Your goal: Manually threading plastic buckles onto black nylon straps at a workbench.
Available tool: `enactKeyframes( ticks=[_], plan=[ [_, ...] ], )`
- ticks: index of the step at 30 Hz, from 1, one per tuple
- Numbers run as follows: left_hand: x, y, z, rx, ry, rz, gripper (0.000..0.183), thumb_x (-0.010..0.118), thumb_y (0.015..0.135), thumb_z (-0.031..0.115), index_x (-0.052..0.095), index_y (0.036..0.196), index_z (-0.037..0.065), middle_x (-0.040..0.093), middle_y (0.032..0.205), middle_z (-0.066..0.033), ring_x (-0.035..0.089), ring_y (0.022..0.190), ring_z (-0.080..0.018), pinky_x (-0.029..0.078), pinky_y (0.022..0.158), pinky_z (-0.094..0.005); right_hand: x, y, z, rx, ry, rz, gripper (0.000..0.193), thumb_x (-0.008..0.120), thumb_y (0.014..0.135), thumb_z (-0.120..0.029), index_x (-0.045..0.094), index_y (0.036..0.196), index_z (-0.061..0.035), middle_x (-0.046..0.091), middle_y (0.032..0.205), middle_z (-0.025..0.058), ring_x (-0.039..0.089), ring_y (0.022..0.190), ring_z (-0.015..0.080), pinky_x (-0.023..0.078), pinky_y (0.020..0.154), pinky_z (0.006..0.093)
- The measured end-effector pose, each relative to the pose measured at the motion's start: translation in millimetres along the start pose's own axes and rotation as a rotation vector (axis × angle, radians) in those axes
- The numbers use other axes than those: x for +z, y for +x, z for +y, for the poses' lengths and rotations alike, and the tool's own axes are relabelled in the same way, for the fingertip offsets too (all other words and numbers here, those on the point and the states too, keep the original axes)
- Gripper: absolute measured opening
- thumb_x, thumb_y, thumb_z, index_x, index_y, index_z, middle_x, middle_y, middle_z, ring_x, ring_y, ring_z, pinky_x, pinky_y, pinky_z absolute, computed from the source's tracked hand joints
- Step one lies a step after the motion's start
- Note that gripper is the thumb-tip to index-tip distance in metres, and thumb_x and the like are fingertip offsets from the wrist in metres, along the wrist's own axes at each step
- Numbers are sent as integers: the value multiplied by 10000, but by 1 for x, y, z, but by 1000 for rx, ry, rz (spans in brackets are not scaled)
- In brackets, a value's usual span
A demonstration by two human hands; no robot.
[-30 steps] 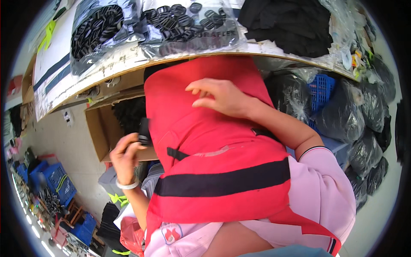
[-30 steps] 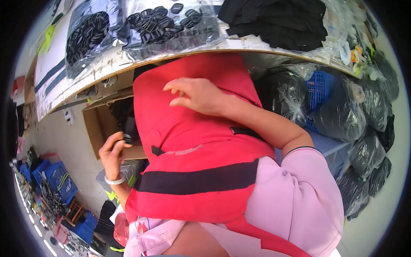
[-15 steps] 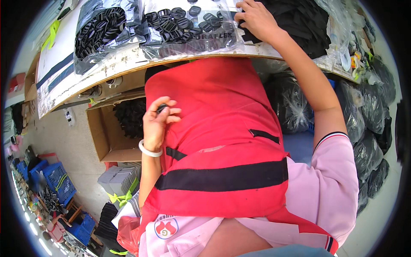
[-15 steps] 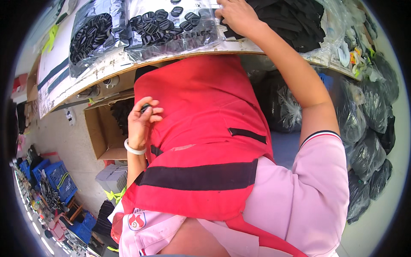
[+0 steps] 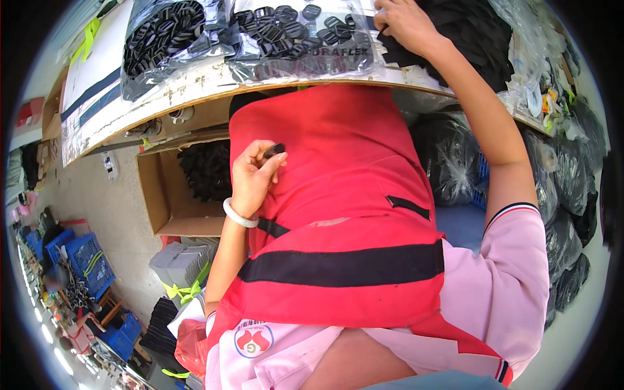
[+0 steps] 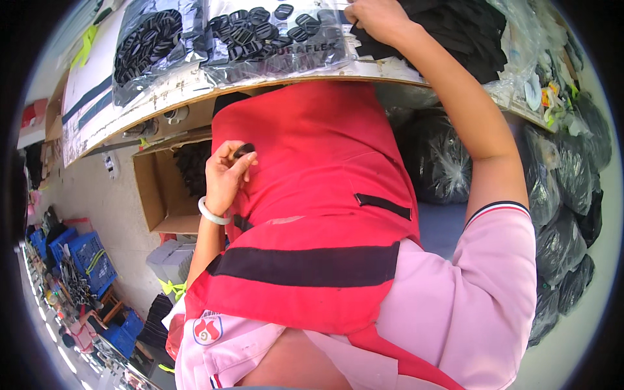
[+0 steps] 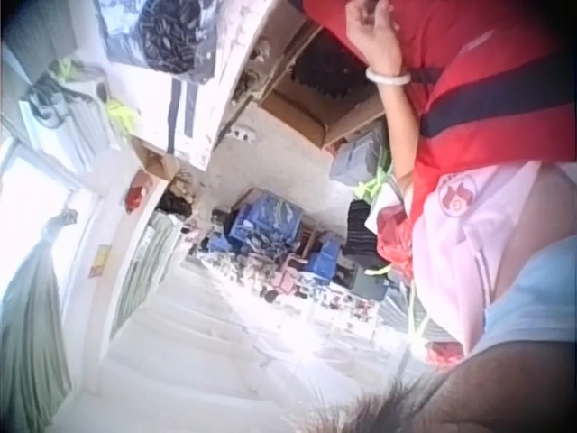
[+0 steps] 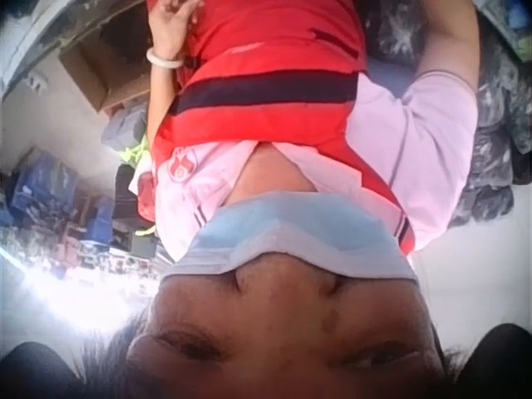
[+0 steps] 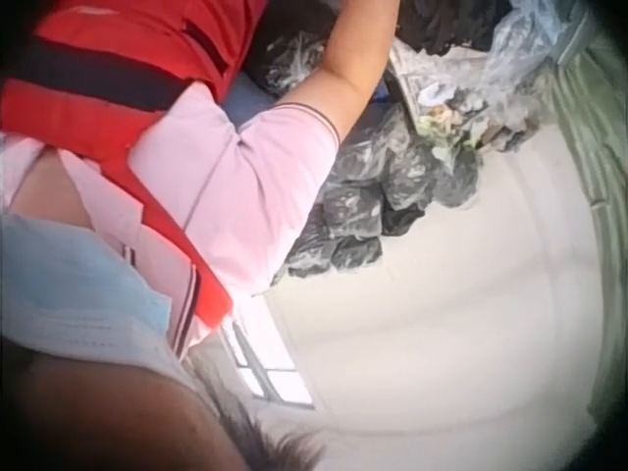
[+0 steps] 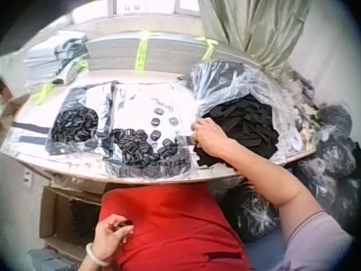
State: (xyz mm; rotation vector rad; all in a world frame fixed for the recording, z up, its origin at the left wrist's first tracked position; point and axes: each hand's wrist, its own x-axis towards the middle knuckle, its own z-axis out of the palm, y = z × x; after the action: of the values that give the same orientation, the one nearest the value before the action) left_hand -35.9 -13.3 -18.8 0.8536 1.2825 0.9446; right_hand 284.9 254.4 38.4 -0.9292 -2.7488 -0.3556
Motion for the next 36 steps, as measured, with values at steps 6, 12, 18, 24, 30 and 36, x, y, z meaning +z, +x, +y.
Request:
enactKeyframes(
  ticks=[6, 12, 18, 24, 30, 36],
  plan=[
    [1, 2, -4, 146, -17, 174, 85, 647, 882, -29, 594, 944, -7, 650, 827, -42, 593, 628, -80, 497, 554, -217, -19, 18, -19, 298, 336, 524, 90, 640, 844, -60, 666, 915, -12, 667, 874, 135, 636, 838, 290, 490, 765, 363],
    [6, 6, -2, 151, -255, 211, 169, 661, 877, -19, 642, 1040, -61, 685, 849, -83, 681, 713, -148, 577, 641, -260, -77, 17, -147, 582, 1165, 124, 100, 611, 945, -123, 654, 982, -42, 639, 806, 12, 597, 653, 61, 462, 551, 209],
    [20, 6, 11, 79, -240, 111, 115, 660, 895, 43, 676, 956, -53, 669, 742, -62, 649, 636, -112, 529, 564, -224, -38, -13, -234, 826, 1803, -443, 155, 619, 928, -169, 607, 883, -21, 616, 676, 17, 566, 561, 64, 443, 471, 218],
    [16, 1, 2, 132, -61, 113, 88, 634, 911, 43, 678, 912, -32, 632, 688, -39, 590, 561, -95, 463, 508, -211, -23, -12, -238, 966, 1933, -433, 160, 616, 929, -184, 601, 882, -31, 601, 652, 34, 560, 472, 92, 443, 409, 225],
    [28, 2, 3, 527, 435, 292, 152, 685, 820, 22, 693, 972, 29, 538, 658, -109, 531, 564, -223, 409, 520, -323, -18, -14, -254, 1031, 2154, -163, 181, 634, 931, -189, 581, 981, -23, 610, 680, 52, 575, 510, 95, 466, 455, 218],
    [21, 1, -1, 537, 406, 296, 179, 658, 833, -3, 682, 1008, 24, 565, 715, -112, 570, 618, -245, 459, 558, -330, -8, -17, -247, 894, 1923, -236, 283, 634, 940, -203, 571, 1117, 8, 631, 743, 69, 590, 557, 91, 481, 489, 217]
  ],
)
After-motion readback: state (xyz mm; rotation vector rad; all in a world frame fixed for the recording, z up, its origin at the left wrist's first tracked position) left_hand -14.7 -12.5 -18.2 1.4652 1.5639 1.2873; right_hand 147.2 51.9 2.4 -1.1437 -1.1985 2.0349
